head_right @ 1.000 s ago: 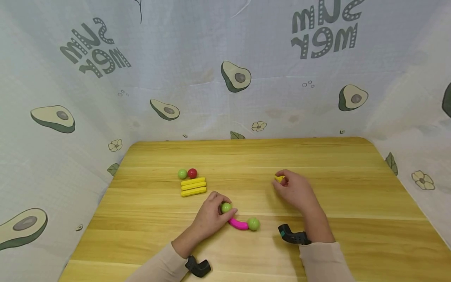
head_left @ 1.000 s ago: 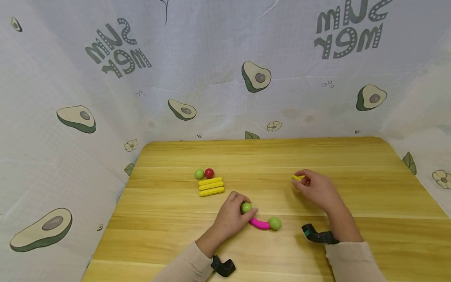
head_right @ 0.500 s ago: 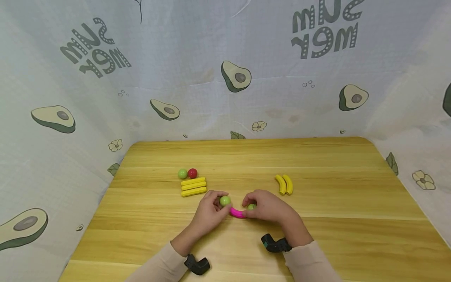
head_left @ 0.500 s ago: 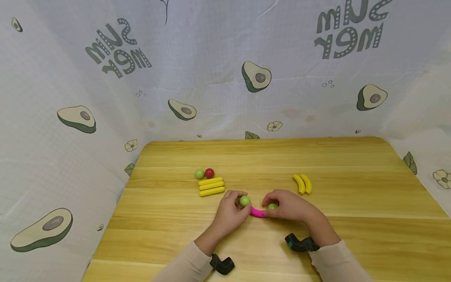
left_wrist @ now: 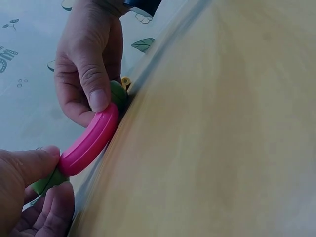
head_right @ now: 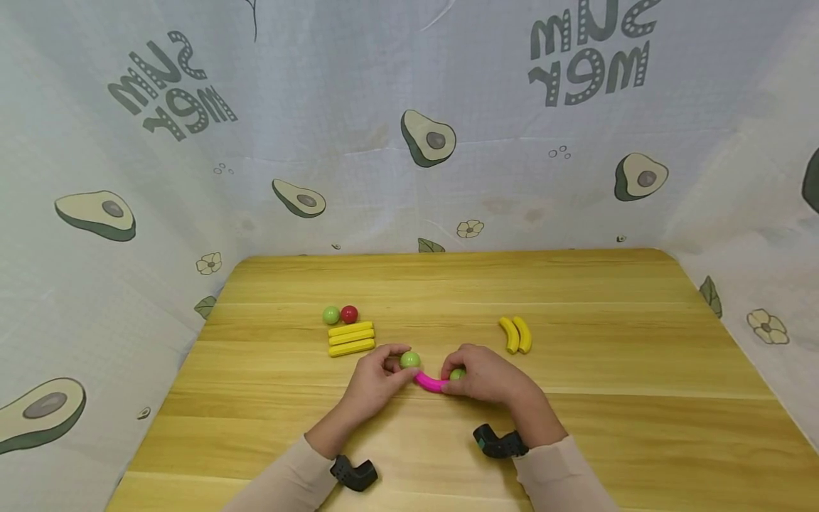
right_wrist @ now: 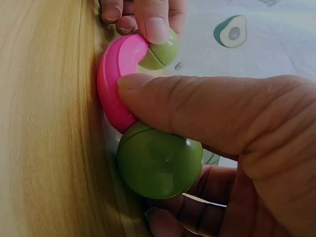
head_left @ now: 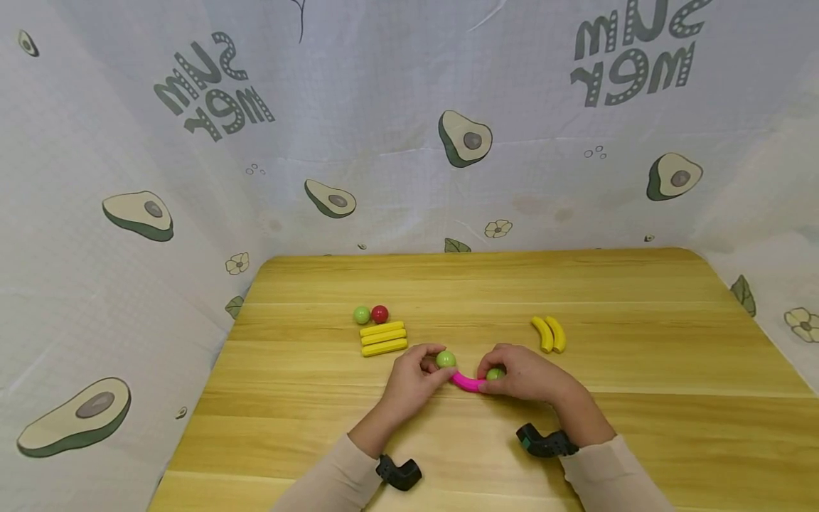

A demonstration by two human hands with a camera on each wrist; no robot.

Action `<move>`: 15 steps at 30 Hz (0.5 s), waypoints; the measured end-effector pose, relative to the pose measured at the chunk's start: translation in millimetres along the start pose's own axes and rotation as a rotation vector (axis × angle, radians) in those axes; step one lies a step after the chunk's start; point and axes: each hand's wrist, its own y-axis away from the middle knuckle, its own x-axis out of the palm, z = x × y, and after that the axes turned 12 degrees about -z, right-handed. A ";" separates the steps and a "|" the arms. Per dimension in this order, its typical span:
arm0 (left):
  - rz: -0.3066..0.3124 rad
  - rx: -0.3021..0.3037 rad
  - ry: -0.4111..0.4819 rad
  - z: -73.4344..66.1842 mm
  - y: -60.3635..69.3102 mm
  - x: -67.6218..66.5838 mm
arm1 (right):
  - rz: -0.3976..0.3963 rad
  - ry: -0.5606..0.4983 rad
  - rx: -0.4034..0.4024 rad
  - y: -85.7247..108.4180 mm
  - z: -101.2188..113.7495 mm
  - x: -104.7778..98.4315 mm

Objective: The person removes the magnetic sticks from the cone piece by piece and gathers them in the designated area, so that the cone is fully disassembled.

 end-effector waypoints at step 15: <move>-0.114 0.029 0.050 -3.0 -8.9 -15.1 | 0.014 0.000 0.034 1.6 1.8 -1.5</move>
